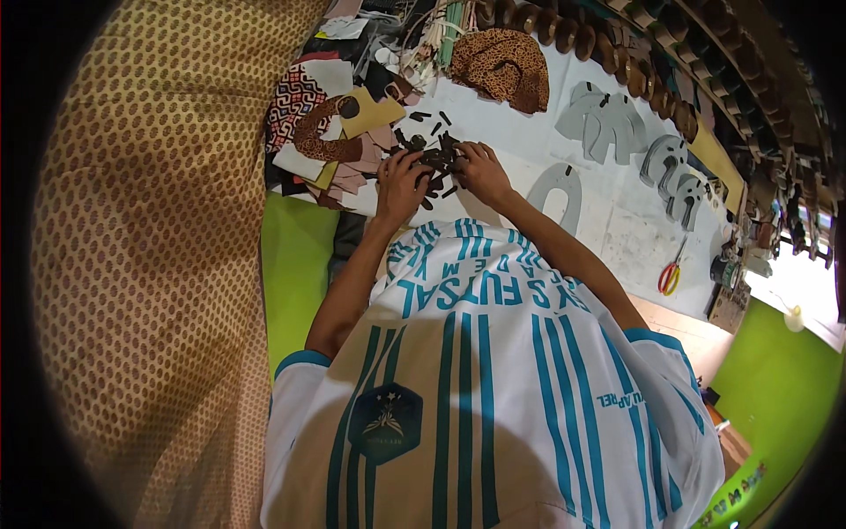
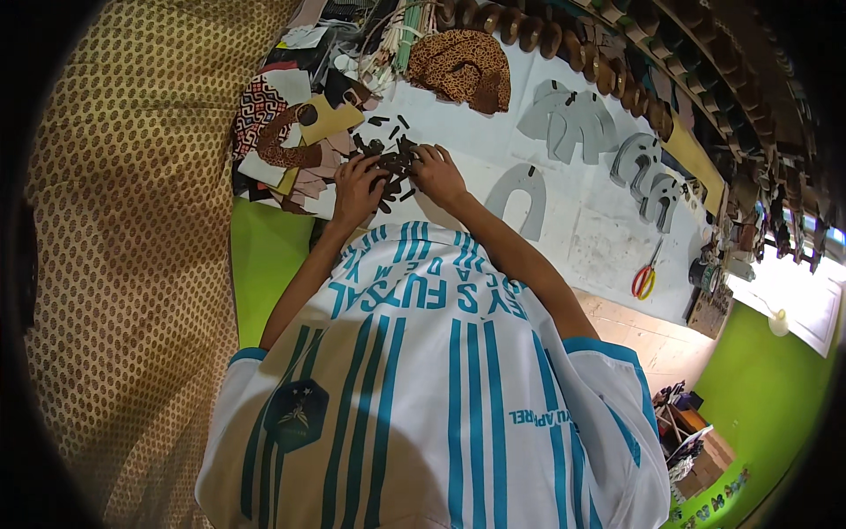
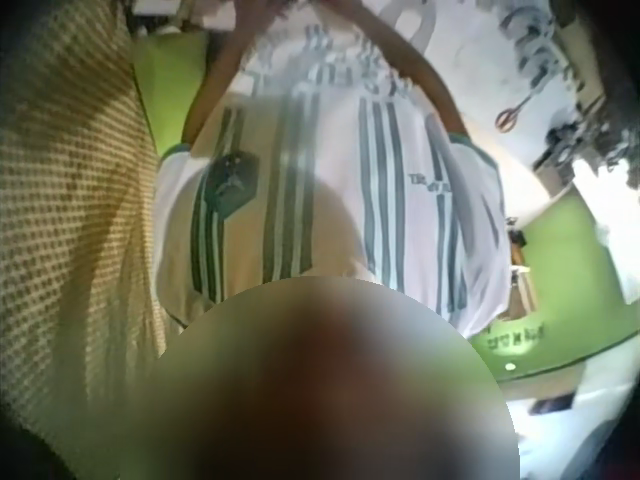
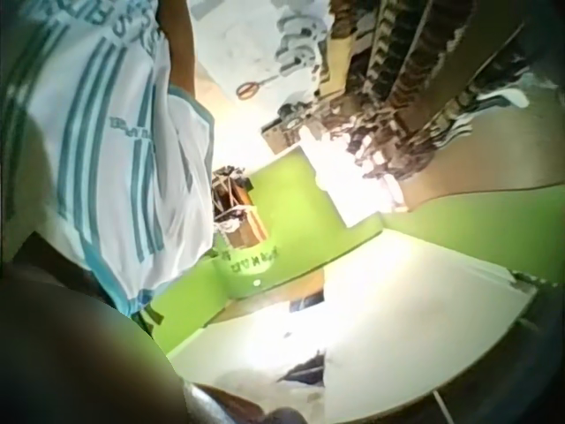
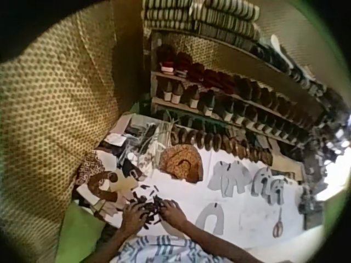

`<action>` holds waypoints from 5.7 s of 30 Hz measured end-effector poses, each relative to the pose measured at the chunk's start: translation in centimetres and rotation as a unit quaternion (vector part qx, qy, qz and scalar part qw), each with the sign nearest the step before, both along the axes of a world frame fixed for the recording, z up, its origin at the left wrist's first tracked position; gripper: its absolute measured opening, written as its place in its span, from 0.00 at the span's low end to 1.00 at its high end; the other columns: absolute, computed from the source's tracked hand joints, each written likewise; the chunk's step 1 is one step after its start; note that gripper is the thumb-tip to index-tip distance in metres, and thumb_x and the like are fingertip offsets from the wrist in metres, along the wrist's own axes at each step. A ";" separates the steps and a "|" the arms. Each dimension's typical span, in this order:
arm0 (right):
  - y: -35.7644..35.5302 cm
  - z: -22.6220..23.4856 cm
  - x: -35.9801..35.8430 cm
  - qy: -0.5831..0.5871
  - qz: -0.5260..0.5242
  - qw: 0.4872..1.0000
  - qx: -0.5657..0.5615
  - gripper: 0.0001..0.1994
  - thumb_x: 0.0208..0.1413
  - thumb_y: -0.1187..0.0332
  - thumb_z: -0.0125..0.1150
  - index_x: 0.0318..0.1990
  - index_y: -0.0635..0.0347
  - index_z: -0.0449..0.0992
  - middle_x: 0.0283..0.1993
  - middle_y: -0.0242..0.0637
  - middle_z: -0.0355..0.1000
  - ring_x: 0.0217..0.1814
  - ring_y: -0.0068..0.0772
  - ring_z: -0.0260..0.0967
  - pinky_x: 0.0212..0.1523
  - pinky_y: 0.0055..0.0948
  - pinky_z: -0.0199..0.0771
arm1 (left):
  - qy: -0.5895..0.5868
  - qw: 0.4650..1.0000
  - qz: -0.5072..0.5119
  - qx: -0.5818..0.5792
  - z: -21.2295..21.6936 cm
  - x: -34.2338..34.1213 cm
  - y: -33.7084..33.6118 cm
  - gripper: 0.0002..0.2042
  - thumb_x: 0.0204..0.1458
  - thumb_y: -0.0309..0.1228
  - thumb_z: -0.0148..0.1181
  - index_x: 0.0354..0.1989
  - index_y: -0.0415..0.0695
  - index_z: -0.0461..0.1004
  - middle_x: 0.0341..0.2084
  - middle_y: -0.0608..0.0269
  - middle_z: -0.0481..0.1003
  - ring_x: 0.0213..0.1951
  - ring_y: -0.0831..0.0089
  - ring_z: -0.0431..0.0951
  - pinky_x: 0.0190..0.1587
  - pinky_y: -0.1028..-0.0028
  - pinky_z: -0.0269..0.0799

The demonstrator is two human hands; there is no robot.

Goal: Organizing and preparing various pre-cut shoe upper components and small parts on a workbench.

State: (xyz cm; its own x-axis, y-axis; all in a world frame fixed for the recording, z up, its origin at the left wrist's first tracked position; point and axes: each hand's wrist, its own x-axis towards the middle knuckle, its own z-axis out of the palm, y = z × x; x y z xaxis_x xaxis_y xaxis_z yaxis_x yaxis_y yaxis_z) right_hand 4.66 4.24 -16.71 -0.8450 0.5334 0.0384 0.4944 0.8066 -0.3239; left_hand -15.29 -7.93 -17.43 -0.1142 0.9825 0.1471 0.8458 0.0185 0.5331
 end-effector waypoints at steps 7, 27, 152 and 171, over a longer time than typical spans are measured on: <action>0.3 0.3 -1.4 0.036 0.022 0.996 -0.077 0.16 0.55 0.67 0.65 0.50 0.62 0.79 0.64 0.44 0.68 0.71 0.43 0.58 0.73 0.44 0.54 | 0.005 1.000 -0.009 0.003 0.2 -0.2 1.3 0.10 0.57 0.30 0.62 0.47 0.47 0.82 0.59 0.61 0.73 0.66 0.56 0.63 0.69 0.52 0.48; 1.2 3.6 -0.2 0.242 -0.203 0.939 -0.135 0.09 0.57 0.68 0.67 0.43 0.59 0.82 0.62 0.42 0.68 0.65 0.46 0.65 0.66 0.44 0.63 | -0.053 0.998 -0.007 -0.021 5.0 1.4 4.8 0.12 0.56 0.38 0.66 0.42 0.45 0.84 0.57 0.61 0.75 0.64 0.57 0.66 0.68 0.54 0.52; 3.1 -1.2 24.7 0.026 -0.308 0.951 -0.006 0.08 0.52 0.69 0.65 0.37 0.61 0.83 0.61 0.38 0.71 0.68 0.41 0.63 0.69 0.41 0.60 | 0.022 0.916 -0.397 -0.059 -1.5 24.3 19.6 0.10 0.51 0.37 0.69 0.40 0.51 0.79 0.65 0.65 0.66 0.69 0.60 0.61 0.69 0.53 0.52; 2.9 -0.6 24.4 0.023 -0.305 0.952 -0.010 0.09 0.55 0.66 0.63 0.39 0.60 0.84 0.62 0.38 0.70 0.68 0.40 0.62 0.70 0.43 0.57 | 0.013 0.919 -0.391 -0.054 -2.0 24.1 19.3 0.10 0.54 0.38 0.66 0.41 0.51 0.79 0.67 0.63 0.65 0.70 0.59 0.59 0.69 0.53 0.51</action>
State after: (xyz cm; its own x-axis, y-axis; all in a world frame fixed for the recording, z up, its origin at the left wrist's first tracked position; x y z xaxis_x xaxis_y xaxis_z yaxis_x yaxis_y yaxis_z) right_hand 29.04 7.18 -17.33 -0.3764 0.9249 0.0530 0.8533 0.3684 -0.3689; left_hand 8.81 11.37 -19.39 0.6350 0.7716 0.0370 0.6352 -0.5488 0.5434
